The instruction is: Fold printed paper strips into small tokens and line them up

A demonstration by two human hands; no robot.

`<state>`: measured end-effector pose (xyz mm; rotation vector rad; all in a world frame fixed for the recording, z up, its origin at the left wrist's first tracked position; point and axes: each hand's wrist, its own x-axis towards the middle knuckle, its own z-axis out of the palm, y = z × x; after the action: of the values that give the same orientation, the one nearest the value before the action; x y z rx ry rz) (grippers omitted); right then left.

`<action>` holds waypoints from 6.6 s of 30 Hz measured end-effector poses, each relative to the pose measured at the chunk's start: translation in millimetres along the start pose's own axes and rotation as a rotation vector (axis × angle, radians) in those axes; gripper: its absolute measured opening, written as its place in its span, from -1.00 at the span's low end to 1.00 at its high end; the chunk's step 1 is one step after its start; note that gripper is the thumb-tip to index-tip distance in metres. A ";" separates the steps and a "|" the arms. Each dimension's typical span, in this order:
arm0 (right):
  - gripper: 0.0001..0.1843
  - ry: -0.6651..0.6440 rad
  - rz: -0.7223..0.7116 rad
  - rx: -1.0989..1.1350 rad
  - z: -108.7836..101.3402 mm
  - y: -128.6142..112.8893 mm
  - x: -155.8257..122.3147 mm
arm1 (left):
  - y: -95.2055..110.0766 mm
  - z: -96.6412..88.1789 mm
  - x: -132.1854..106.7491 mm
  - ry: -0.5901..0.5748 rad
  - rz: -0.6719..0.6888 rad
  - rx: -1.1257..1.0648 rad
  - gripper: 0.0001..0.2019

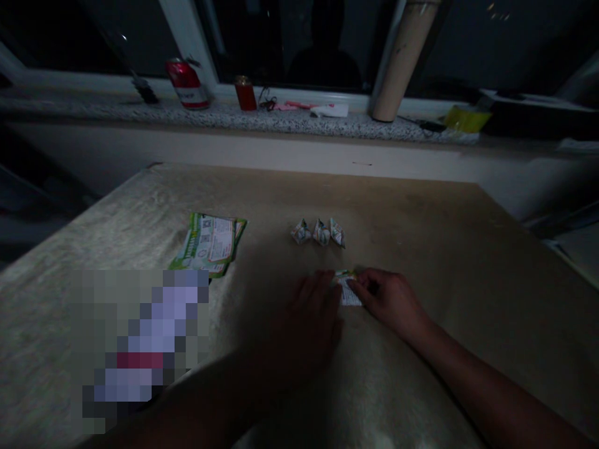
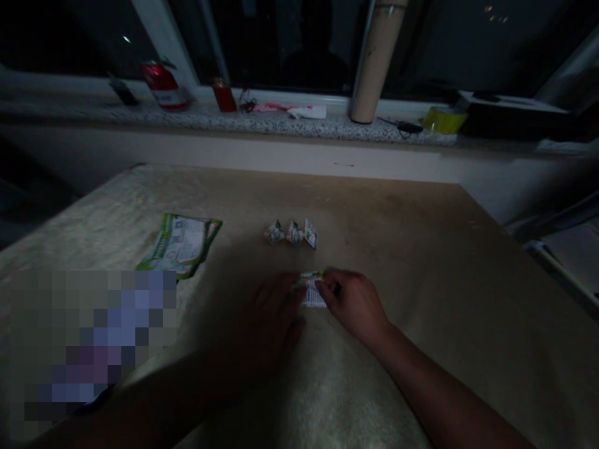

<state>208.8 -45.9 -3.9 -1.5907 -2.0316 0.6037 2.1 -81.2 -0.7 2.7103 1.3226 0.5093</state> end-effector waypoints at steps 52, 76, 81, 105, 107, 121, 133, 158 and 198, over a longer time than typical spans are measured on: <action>-0.71 0.034 -0.209 -0.137 -1.3 26.2 1.7 | 3.9 10.4 1.3 -0.146 0.015 -0.098 -0.42; -0.64 0.044 -0.217 -0.167 1.5 31.2 1.7 | 2.1 14.0 3.4 -0.128 0.014 -0.104 -0.42; -0.65 0.051 -0.223 -0.158 1.0 30.6 1.8 | 2.9 13.6 3.5 -0.124 0.010 -0.096 -0.42; -0.88 0.193 -0.018 0.362 0.7 12.3 0.6 | -15.7 4.3 14.4 0.062 -0.093 -0.330 -0.55; -0.82 0.242 0.048 0.532 -3.2 9.0 -1.1 | -25.4 1.3 17.7 0.232 -0.274 -0.485 -0.41; -0.75 0.273 0.018 0.733 -17.1 -2.0 -9.8 | -19.7 -5.7 30.0 0.176 -0.678 -1.446 -0.69; -0.78 0.130 0.106 0.871 -8.4 -3.2 -7.1 | -13.7 -3.3 25.5 0.226 -0.736 -1.392 -0.74; -0.81 0.053 0.135 0.998 -8.4 0.8 -6.9 | -13.3 -2.7 22.4 0.261 -0.764 -1.395 -0.71; -0.88 0.063 0.130 1.015 -8.2 2.9 -7.4 | -14.6 -2.6 22.7 0.226 -0.765 -1.443 -0.72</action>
<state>217.6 -52.0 -0.1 -1.0676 -1.2013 1.3311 3.2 -54.6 4.5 0.9477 1.1363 1.0750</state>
